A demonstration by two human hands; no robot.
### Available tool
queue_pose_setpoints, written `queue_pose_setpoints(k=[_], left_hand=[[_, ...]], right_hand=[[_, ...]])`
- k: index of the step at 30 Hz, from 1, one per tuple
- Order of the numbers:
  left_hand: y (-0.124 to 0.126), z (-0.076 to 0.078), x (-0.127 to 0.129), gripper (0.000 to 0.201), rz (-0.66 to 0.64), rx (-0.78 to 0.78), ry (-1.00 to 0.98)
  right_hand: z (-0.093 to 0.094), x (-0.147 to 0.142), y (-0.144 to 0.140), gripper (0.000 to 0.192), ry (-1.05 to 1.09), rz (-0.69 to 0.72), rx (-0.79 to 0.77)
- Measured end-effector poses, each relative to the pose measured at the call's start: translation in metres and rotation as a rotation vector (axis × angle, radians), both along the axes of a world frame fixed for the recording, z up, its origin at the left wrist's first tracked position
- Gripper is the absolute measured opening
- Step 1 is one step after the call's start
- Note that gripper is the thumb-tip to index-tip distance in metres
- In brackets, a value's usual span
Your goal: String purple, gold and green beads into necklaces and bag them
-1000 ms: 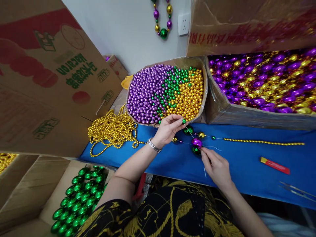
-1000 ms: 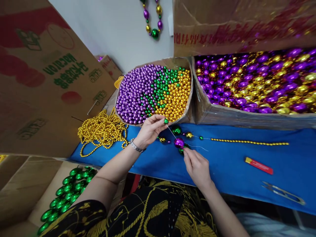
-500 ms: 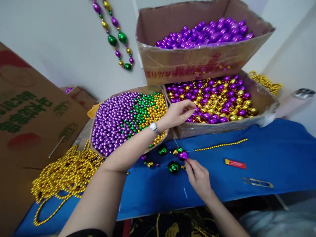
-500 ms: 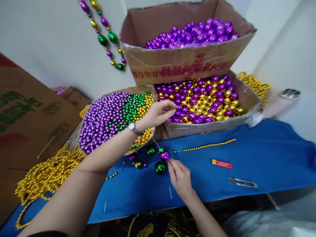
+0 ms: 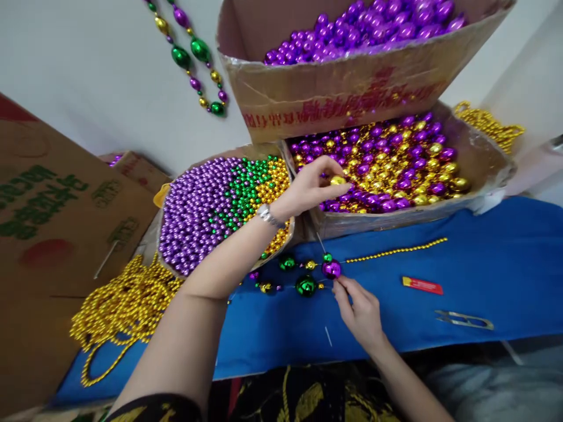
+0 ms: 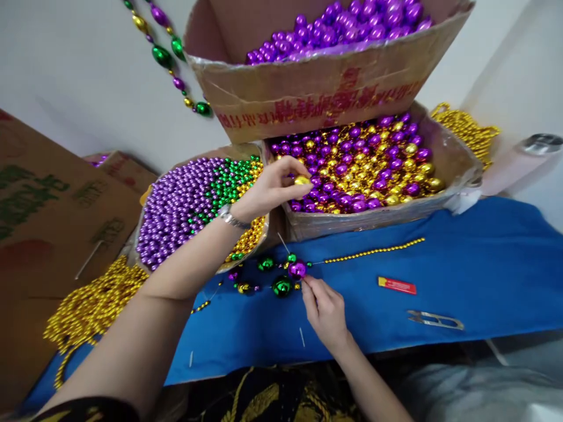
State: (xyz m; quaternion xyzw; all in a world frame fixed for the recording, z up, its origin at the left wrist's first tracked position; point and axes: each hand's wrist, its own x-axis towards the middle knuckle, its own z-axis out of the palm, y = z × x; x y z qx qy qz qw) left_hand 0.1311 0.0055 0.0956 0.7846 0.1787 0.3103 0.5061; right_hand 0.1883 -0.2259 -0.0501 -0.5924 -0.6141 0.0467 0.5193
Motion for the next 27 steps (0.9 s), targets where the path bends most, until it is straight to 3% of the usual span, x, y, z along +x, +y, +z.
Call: queue_pose_setpoints(k=[2,4,8,14,23,27], left_hand=[[-0.029,-0.001,-0.041,0.026,0.097,-0.388,-0.201],[-0.055,-0.012,-0.072,0.028,0.204,-0.666,-0.320],[-0.084,-0.040,-0.104,0.025,0.403,-0.880,-0.480],[-0.095,-0.054,-0.121,0.025,0.483,-0.961,-0.606],[-0.111,-0.069,-0.130,0.043,0.448,-0.680,-0.547],[-0.121,-0.077,-0.134,0.048,0.408,-0.701,-0.514]], right_hand=[[0.002,-0.004,0.001,0.015,-0.006,0.019,0.015],[0.002,-0.010,0.003,0.015,-0.028,0.045,0.031],[0.001,-0.022,0.005,0.016,-0.110,0.111,0.055],[-0.003,-0.032,0.002,0.017,-0.197,0.163,0.054],[0.003,-0.040,-0.001,0.018,-0.187,0.109,-0.045],[0.003,-0.040,0.000,0.020,-0.162,0.097,-0.061]])
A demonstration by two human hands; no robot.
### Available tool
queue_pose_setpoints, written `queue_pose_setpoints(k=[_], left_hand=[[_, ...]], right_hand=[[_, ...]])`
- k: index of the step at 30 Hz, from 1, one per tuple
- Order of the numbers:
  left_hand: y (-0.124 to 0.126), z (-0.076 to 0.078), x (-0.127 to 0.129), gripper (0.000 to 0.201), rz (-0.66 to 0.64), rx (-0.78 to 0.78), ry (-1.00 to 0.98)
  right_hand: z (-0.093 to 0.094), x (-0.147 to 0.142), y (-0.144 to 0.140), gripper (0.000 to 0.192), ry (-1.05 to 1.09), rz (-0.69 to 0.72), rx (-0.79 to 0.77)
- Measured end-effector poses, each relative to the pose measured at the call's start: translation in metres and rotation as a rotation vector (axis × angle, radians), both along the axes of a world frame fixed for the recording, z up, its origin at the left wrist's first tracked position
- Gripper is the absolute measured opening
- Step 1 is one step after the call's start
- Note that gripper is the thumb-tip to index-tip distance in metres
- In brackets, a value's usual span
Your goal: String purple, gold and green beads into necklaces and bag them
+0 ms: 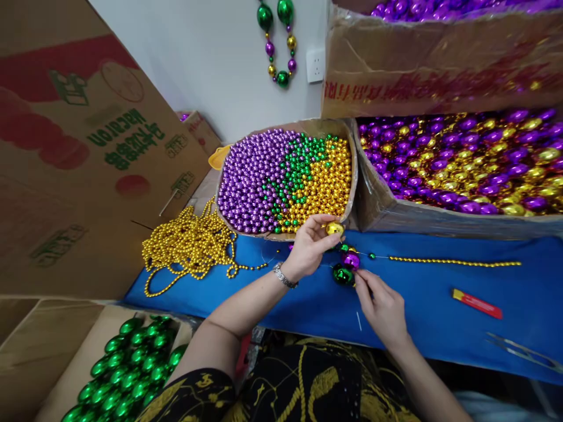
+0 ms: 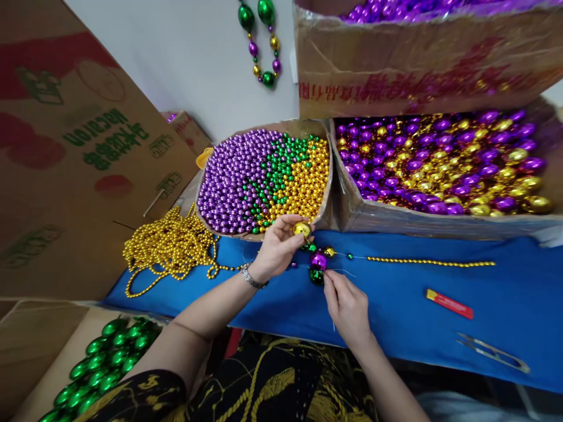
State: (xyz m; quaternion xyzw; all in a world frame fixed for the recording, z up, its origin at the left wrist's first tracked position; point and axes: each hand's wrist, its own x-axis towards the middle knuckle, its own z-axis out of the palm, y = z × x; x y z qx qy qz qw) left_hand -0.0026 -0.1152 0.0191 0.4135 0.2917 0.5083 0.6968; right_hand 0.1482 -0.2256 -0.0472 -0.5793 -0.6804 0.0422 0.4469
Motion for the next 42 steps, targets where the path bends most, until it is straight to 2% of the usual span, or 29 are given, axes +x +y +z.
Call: queue_pose_setpoints(k=[3,9,18,20,23,26,31,34,37,40,42], left_hand=[[-0.003,-0.004,-0.004,0.047,-0.023,-0.030,-0.024],[-0.005,-0.013,-0.011,0.043,0.036,0.124,0.025],[-0.008,-0.021,-0.020,0.044,0.023,0.199,0.070],[-0.009,-0.024,-0.020,0.048,0.019,0.164,0.066],[-0.010,-0.028,-0.019,0.055,0.039,0.121,0.058],[-0.012,-0.030,-0.020,0.053,0.004,0.161,0.112],[-0.009,-0.016,-0.029,0.045,-0.175,0.333,0.228],[-0.004,-0.003,-0.037,0.040,-0.295,0.354,0.256],[-0.001,0.006,-0.040,0.046,-0.402,0.344,0.235],[0.004,0.010,-0.042,0.051,-0.413,0.351,0.225],[0.016,0.012,-0.048,0.048,-0.304,0.428,0.346]], right_hand=[[-0.001,0.000,0.000,0.018,-0.022,-0.004,0.028],[-0.006,-0.001,0.000,0.018,-0.054,-0.001,0.050],[-0.010,-0.003,0.000,0.019,-0.040,0.002,0.023],[-0.009,-0.004,0.000,0.020,0.022,-0.004,-0.029],[-0.009,-0.004,-0.001,0.025,0.196,0.018,-0.220],[-0.015,-0.004,0.001,0.028,0.325,0.091,-0.377],[-0.026,-0.006,0.010,0.033,0.504,0.192,-0.474],[-0.025,-0.009,0.014,0.032,0.501,0.199,-0.463],[-0.025,-0.010,0.016,0.030,0.485,0.201,-0.438],[-0.031,-0.008,0.015,0.028,0.529,0.202,-0.425],[-0.037,-0.003,0.013,0.027,0.571,0.189,-0.421]])
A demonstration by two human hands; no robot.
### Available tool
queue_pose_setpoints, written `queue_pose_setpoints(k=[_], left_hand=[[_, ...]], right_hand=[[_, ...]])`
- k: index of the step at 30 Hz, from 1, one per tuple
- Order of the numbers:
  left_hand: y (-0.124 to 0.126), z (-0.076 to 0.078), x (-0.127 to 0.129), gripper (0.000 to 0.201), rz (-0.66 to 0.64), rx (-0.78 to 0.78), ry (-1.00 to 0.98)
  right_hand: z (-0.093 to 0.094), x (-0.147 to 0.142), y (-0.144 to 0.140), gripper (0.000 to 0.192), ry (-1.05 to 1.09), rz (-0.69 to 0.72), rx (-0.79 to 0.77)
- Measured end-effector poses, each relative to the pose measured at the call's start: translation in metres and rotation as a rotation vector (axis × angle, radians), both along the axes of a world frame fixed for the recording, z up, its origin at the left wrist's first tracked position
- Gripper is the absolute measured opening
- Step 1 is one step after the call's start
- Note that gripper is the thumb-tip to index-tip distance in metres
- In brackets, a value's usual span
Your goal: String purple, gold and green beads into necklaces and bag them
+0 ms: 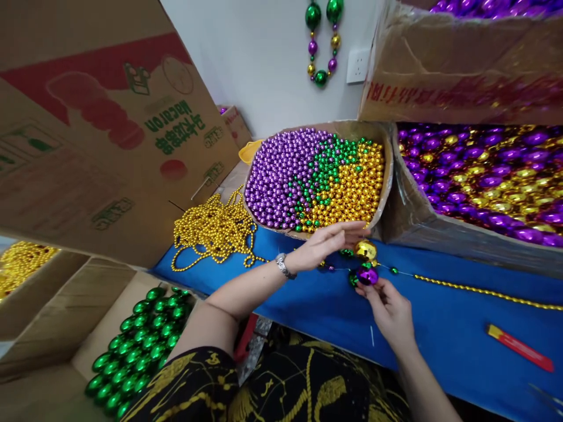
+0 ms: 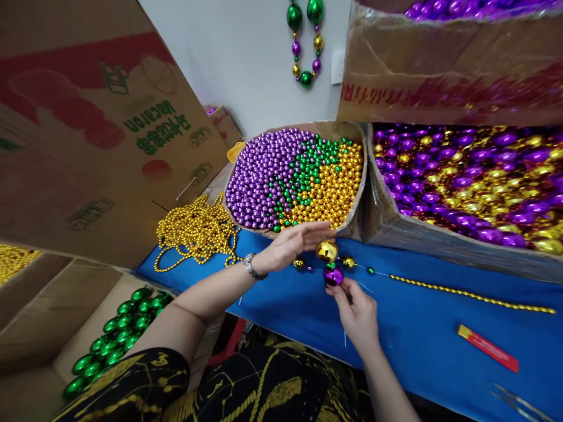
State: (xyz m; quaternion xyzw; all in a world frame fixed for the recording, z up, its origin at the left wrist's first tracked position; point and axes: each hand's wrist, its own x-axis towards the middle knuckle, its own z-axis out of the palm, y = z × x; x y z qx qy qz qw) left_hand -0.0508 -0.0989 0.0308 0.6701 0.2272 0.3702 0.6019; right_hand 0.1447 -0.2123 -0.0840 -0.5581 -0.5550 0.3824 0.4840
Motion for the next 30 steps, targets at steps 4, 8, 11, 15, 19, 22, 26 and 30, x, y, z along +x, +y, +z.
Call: queue_pose_setpoints(k=[4,8,11,15,19,22,26,30], left_hand=[[0.048,0.001,-0.028,0.029,0.448,0.499,0.510],[0.091,-0.007,-0.054,0.020,0.562,0.667,1.011],[0.099,-0.011,-0.056,0.018,0.581,0.666,1.018],[0.077,-0.008,-0.038,0.011,0.521,0.215,0.480],[0.039,-0.001,-0.012,0.027,0.307,-0.397,-0.129],[0.019,0.001,0.001,0.028,0.256,-0.584,-0.269],[0.009,-0.001,0.006,0.029,0.254,-0.635,-0.297],[0.007,-0.002,0.006,0.030,0.278,-0.637,-0.297]], right_hand=[[-0.006,0.009,-0.005,0.026,0.025,-0.031,-0.017],[0.000,0.010,-0.008,0.026,0.022,-0.025,-0.023],[0.008,0.007,-0.009,0.026,0.010,-0.018,-0.023],[0.012,0.003,-0.009,0.025,-0.003,0.017,-0.036],[0.018,0.002,-0.009,0.023,-0.054,0.054,-0.056],[0.026,0.002,-0.009,0.023,-0.100,0.074,-0.077],[0.033,0.001,-0.009,0.021,-0.135,0.068,-0.093],[0.034,0.000,-0.009,0.020,-0.161,0.067,-0.088]])
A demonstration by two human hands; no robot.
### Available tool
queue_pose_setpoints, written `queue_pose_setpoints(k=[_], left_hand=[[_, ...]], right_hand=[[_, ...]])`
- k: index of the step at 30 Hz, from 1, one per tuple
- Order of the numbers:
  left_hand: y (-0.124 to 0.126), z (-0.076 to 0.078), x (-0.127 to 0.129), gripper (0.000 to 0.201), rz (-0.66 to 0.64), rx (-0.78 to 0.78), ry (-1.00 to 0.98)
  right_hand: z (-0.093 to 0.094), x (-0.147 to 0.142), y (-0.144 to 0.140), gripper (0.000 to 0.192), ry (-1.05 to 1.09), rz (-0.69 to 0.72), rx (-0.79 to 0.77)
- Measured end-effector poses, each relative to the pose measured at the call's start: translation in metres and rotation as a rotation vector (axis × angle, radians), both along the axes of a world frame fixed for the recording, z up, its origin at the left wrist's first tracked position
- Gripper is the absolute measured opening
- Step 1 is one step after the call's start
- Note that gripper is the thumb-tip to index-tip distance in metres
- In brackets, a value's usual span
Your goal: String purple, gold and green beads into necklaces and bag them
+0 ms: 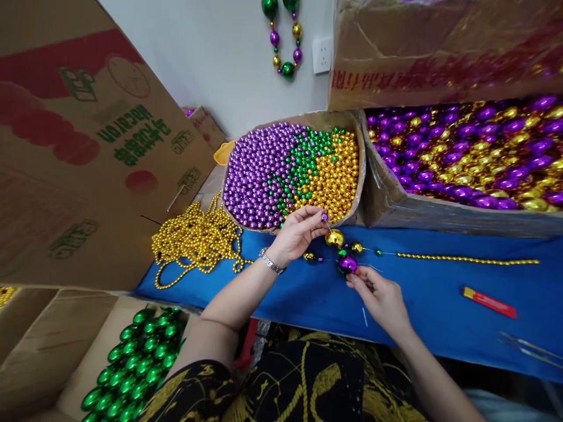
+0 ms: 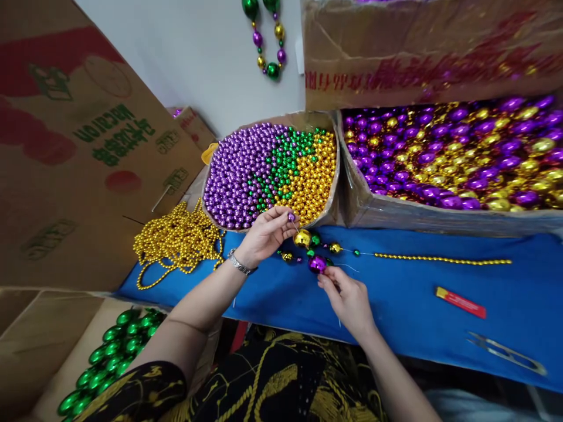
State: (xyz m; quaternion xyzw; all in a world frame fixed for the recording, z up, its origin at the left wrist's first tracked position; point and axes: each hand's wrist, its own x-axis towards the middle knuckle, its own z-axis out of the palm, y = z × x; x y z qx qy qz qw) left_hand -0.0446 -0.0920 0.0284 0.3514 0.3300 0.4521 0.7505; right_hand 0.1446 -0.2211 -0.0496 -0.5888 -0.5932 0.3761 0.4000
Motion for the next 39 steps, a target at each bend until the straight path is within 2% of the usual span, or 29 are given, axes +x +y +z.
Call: queue_pose_setpoints(k=[14,20,22,25,33,39], left_hand=[[0.000,-0.005,-0.003,0.023,0.065,0.256,0.098],[0.002,-0.006,-0.005,0.016,0.120,0.566,0.299],[0.003,-0.006,-0.003,0.015,0.127,0.618,0.318],[0.004,-0.006,0.000,0.016,0.117,0.599,0.297],[0.005,-0.007,0.005,0.022,0.090,0.422,0.216],[0.003,-0.007,0.007,0.024,0.087,0.405,0.216]], right_hand=[[0.001,0.000,-0.002,0.017,-0.006,0.011,0.048],[0.004,0.002,-0.004,0.016,-0.063,-0.018,0.084],[0.003,0.003,-0.005,0.016,-0.075,-0.021,0.081],[0.002,0.005,-0.007,0.017,-0.076,-0.026,0.067],[0.002,0.008,-0.008,0.018,-0.068,-0.036,0.052],[0.005,0.008,-0.009,0.019,-0.068,-0.037,0.056]])
